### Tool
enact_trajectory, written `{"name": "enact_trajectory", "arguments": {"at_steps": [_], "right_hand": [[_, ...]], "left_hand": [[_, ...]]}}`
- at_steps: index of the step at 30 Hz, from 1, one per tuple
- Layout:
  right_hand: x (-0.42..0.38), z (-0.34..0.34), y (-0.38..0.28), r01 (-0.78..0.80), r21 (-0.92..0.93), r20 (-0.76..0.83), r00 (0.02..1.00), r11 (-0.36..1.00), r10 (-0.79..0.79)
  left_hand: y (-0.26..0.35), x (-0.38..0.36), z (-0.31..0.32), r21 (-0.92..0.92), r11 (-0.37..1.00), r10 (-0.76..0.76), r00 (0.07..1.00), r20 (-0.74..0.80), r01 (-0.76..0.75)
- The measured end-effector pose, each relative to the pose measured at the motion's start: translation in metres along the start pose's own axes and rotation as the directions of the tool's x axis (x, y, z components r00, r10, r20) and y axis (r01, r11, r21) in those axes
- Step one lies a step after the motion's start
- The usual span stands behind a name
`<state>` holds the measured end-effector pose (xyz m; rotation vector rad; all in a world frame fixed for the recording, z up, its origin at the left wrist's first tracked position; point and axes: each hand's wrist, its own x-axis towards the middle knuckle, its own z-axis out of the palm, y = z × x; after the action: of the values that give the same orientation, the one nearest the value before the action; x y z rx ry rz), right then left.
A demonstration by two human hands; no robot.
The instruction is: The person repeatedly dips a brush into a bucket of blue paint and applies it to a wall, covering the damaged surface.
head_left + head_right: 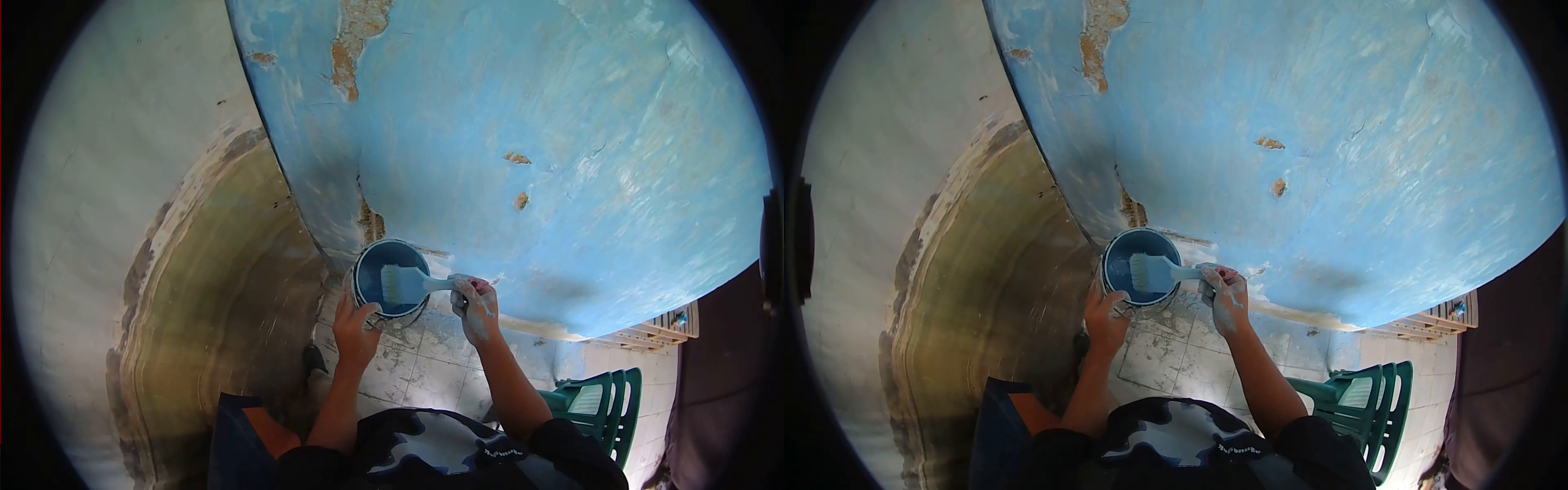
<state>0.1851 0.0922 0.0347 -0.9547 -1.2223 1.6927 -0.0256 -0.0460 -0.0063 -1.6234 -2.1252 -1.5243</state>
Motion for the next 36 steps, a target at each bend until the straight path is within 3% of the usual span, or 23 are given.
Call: {"name": "enact_trajectory", "arguments": {"at_steps": [1, 2, 3, 5, 9, 13, 15, 16, 17, 18, 19, 20, 21, 22, 23, 24, 26, 30, 32, 33, 35, 36], "right_hand": [[0.004, 0.003, 0.003, -0.068, 0.306, -0.015, 0.997, 0.950, 0.076], [0.009, 0.006, 0.005, -0.073, 0.390, -0.018, 0.996, 0.918, 0.087], [0.013, 0.007, 0.009, -0.082, 0.383, -0.004, 0.996, 0.920, 0.091], [0.021, 0.008, 0.016, -0.160, 0.585, 0.035, 0.985, 0.795, 0.172], [0.025, 0.028, 0.009, -0.201, 0.596, 0.064, 0.977, 0.777, 0.204], [0.028, 0.050, -0.006, -0.078, 0.473, 0.183, 0.983, 0.877, -0.011], [0.030, 0.071, -0.017, 0.098, 0.189, 0.296, 0.943, 0.977, -0.151], [0.036, 0.083, -0.023, 0.126, 0.075, 0.346, 0.927, 0.989, -0.144], [0.042, 0.098, -0.031, 0.129, 0.073, 0.347, 0.927, 0.989, -0.146], [0.049, 0.113, -0.039, 0.270, -0.165, 0.399, 0.898, 0.949, -0.186], [0.059, 0.128, -0.043, 0.401, -0.384, 0.459, 0.865, 0.832, -0.205], [0.079, 0.141, -0.035, 0.645, -0.375, 0.532, 0.738, 0.666, -0.415], [0.092, 0.157, -0.041, 0.646, -0.384, 0.533, 0.738, 0.660, -0.413], [0.104, 0.174, -0.051, 0.849, -0.439, 0.641, 0.525, 0.294, -0.560], [0.118, 0.189, -0.059, 0.899, -0.419, 0.759, 0.269, -0.127, -0.593], [0.130, 0.200, -0.063, 0.897, -0.420, 0.762, 0.268, -0.135, -0.589], [0.153, 0.220, -0.070, 0.796, -0.475, 0.823, 0.252, -0.375, -0.509], [0.169, 0.274, -0.115, 0.765, -0.500, 0.823, 0.275, -0.405, -0.497], [0.194, 0.284, -0.119, 0.694, -0.411, 0.880, 0.132, -0.591, -0.456], [0.205, 0.287, -0.119, 0.688, -0.403, 0.883, 0.119, -0.603, -0.454], [0.229, 0.292, -0.114, 0.508, -0.294, 0.934, -0.027, -0.810, -0.356], [0.240, 0.292, -0.105, 0.498, -0.291, 0.934, -0.039, -0.817, -0.356]], "left_hand": [[-0.001, 0.001, -0.003, -0.022, 1.000, 0.000, 1.000, -0.008, 0.000], [0.000, 0.002, -0.007, -0.043, 0.999, 0.002, 1.000, -0.015, -0.003], [0.001, 0.003, -0.011, -0.038, 0.999, -0.008, 1.000, -0.027, 0.007], [0.004, 0.009, -0.018, -0.041, 0.999, 0.025, 0.998, -0.054, -0.027], [0.002, 0.011, -0.031, -0.042, 0.999, -0.011, 0.999, -0.051, 0.008], [-0.014, 0.007, -0.036, -0.043, 0.996, -0.079, 0.993, -0.085, 0.075], [-0.030, 0.006, -0.038, -0.068, 0.993, -0.106, 0.990, -0.090, 0.100], [-0.039, 0.005, -0.037, -0.084, 0.988, -0.136, 0.985, -0.103, 0.128], [-0.048, 0.005, -0.039, -0.101, 0.983, -0.166, 0.980, -0.113, 0.155], [-0.059, 0.005, -0.040, -0.107, 0.982, -0.166, 0.979, -0.116, 0.154], [-0.069, 0.005, -0.042, -0.100, 0.979, -0.192, 0.974, -0.122, 0.180], [-0.080, 0.006, -0.043, -0.095, 0.974, -0.219, 0.967, -0.129, 0.207], [-0.089, 0.006, -0.045, -0.106, 0.972, -0.221, 0.967, -0.130, 0.208], [-0.098, 0.007, -0.050, -0.093, 0.961, -0.268, 0.957, -0.112, 0.259], [-0.105, 0.009, -0.054, -0.079, 0.948, -0.314, 0.945, -0.095, 0.307], [-0.112, 0.011, -0.059, -0.088, 0.948, -0.314, 0.945, -0.096, 0.306], [-0.122, 0.014, -0.068, -0.048, 0.955, -0.297, 0.943, -0.149, 0.293], [-0.137, 0.021, -0.080, -0.093, 0.951, -0.306, 0.935, -0.181, 0.294], [-0.138, 0.028, -0.085, -0.068, 0.953, -0.303, 0.936, -0.181, 0.295], [-0.140, 0.031, -0.086, -0.075, 0.955, -0.296, 0.935, -0.194, 0.286], [-0.144, 0.034, -0.086, -0.111, 0.958, -0.284, 0.932, -0.226, 0.265], [-0.144, 0.037, -0.088, -0.115, 0.960, -0.275, 0.931, -0.238, 0.255]]}}
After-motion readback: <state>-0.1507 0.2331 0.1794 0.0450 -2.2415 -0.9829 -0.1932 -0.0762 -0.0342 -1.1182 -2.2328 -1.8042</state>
